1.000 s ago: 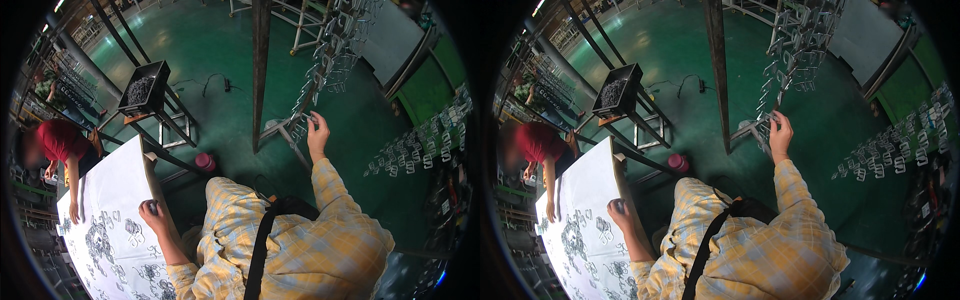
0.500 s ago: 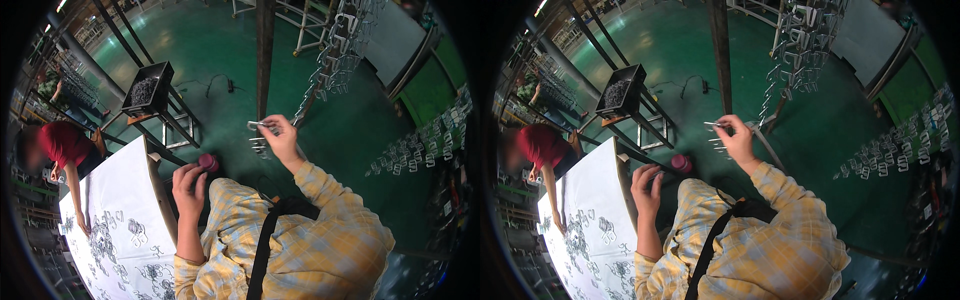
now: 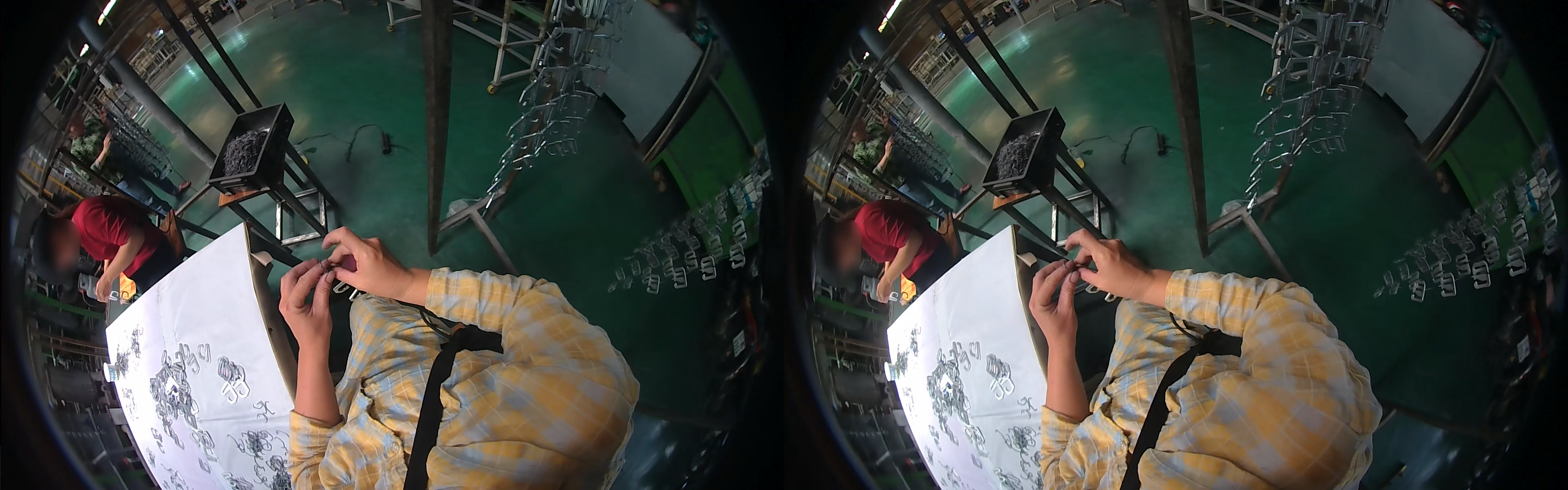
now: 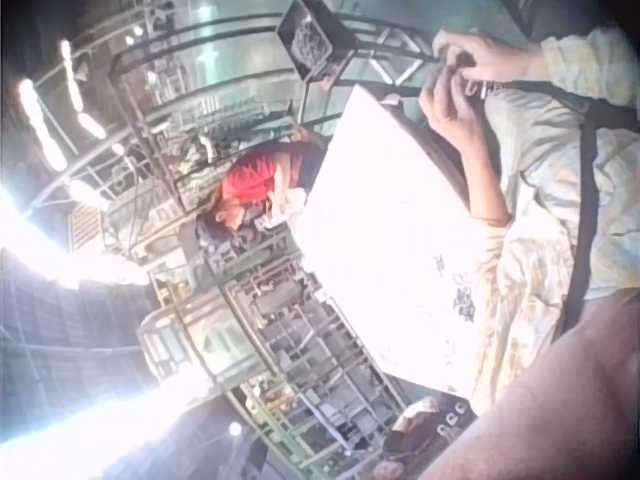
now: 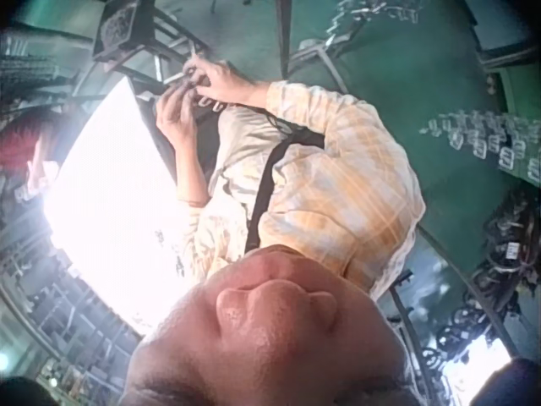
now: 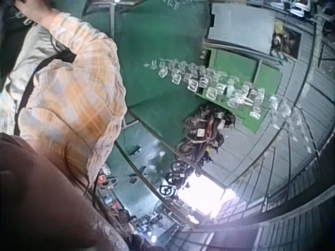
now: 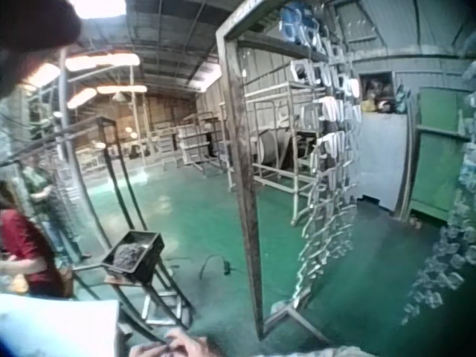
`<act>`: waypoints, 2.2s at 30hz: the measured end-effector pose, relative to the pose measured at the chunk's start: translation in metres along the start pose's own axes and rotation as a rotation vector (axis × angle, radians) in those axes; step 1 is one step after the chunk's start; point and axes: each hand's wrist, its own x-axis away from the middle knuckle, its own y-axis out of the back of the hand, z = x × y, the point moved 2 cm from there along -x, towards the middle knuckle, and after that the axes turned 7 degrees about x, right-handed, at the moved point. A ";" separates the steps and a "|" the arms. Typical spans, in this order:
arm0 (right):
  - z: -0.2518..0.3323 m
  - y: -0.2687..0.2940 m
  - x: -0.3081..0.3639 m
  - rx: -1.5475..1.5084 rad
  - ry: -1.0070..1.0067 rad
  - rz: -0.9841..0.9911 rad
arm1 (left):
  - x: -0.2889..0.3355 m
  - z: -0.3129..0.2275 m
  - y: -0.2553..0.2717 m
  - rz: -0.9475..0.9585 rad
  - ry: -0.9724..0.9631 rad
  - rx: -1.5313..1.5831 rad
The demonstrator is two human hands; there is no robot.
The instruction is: The person picks up metal loops and wires from a table and hangs them onto a vertical rack.
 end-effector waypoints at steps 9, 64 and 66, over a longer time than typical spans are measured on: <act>-0.007 0.005 0.008 -0.039 -0.032 0.042 | 0.007 0.007 -0.008 -0.003 0.108 0.184; -0.102 0.193 0.124 0.494 -0.376 -0.853 | 0.016 0.028 0.006 -0.131 0.241 0.369; -0.093 0.191 0.120 0.639 -0.391 -0.741 | 0.018 0.029 0.007 -0.131 0.244 0.382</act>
